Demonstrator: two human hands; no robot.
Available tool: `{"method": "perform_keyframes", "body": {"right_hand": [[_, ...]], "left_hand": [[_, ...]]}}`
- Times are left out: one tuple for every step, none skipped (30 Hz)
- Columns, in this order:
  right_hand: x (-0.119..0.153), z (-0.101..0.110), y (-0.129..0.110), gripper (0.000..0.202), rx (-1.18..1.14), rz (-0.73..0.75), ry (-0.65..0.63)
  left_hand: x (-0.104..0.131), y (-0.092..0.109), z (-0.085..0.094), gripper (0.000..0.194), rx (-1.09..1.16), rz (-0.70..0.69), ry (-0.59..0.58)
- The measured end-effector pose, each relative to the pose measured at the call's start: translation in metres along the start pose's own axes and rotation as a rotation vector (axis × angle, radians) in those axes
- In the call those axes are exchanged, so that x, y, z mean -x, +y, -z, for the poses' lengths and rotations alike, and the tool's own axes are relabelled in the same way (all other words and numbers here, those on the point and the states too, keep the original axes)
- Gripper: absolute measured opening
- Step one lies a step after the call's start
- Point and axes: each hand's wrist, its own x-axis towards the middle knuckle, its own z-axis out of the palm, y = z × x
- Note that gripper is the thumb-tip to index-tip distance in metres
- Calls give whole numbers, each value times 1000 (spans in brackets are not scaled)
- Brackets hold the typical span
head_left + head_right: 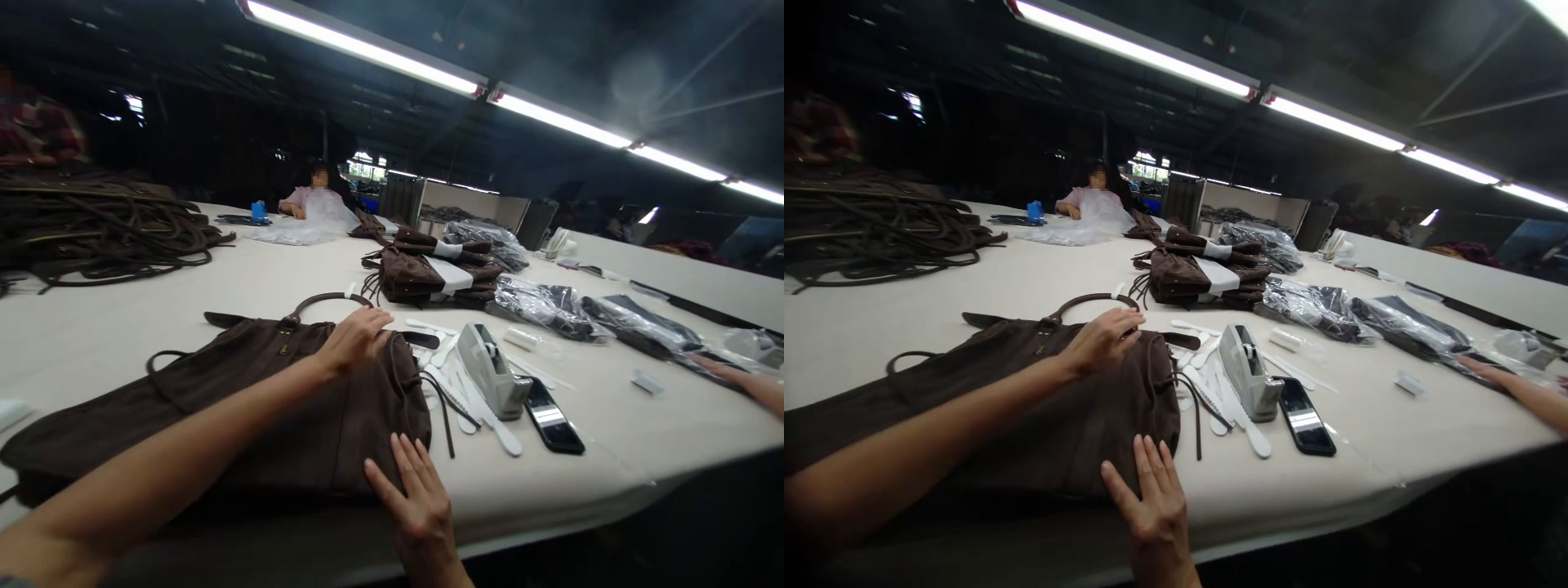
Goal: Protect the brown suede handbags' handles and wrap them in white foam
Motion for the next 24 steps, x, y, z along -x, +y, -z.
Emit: {"method": "perform_keyframes", "body": {"right_hand": [[0, -1, -2, 68, -19, -5, 17], [1, -3, -3, 68, -41, -4, 26], [2, -4, -5, 68, -65, -11, 28], [3, -5, -6, 67, -93, -27, 24], [3, -5, -6, 66, -126, -53, 15], [4, -3, -5, 65, -169, -80, 6], [4, 0, -3, 63, -232, -98, -13], [3, 6, 0, 60, -323, -92, -48], [0, 14, 3, 57, -431, -98, -100], [-4, 23, 6, 53, -537, -141, -159], [-12, 34, 9, 48, -632, -231, -221], [-22, 44, 12, 43, -700, -364, -267], [-34, 52, 13, 38, -725, -515, -283], [-49, 58, 15, 35, -699, -647, -261], [-66, 60, 16, 33, -627, -726, -224], [-84, 59, 17, 33, -519, -747, -200], [-102, 54, 20, 33, -371, -738, -206], [-119, 45, 23, 34, -206, -729, -261], [-135, 35, 26, 35, -55, -742, -362], [-148, 23, 30, 38, 55, -775, -487], [-158, 10, 34, 40, 111, -816, -600], [-165, -1, 38, 39, 128, -847, -667], [-169, -12, 42, 36, 117, -872, -709], [-171, -21, 46, 31, 90, -889, -717]], "left_hand": [[17, -6, -12, 30, -3, -2, 66], [34, -12, -23, 31, -8, -10, 233], [48, -18, -32, 31, -9, 11, 295], [59, -23, -39, 31, -9, 39, 359], [66, -26, -43, 31, -7, 58, 405], [69, -28, -46, 29, -1, 71, 417], [70, -28, -47, 28, 7, 69, 419], [69, -27, -47, 26, 18, 55, 408], [67, -25, -47, 25, 35, 35, 390], [65, -23, -46, 25, 56, 18, 367], [63, -20, -46, 26, 86, 6, 340], [62, -18, -47, 26, 135, 3, 302], [61, -16, -47, 27, 198, 7, 256], [61, -16, -48, 26, 264, 16, 210], [62, -16, -50, 25, 324, 29, 169], [62, -16, -52, 23, 373, 44, 142], [62, -17, -53, 22, 407, 64, 132], [62, -19, -55, 22, 427, 85, 135], [62, -21, -56, 22, 440, 108, 142], [62, -22, -56, 23, 457, 132, 147], [61, -23, -56, 23, 474, 155, 150], [61, -23, -56, 23, 491, 175, 152], [61, -23, -55, 23, 507, 192, 152], [61, -22, -54, 23, 522, 206, 149]]}}
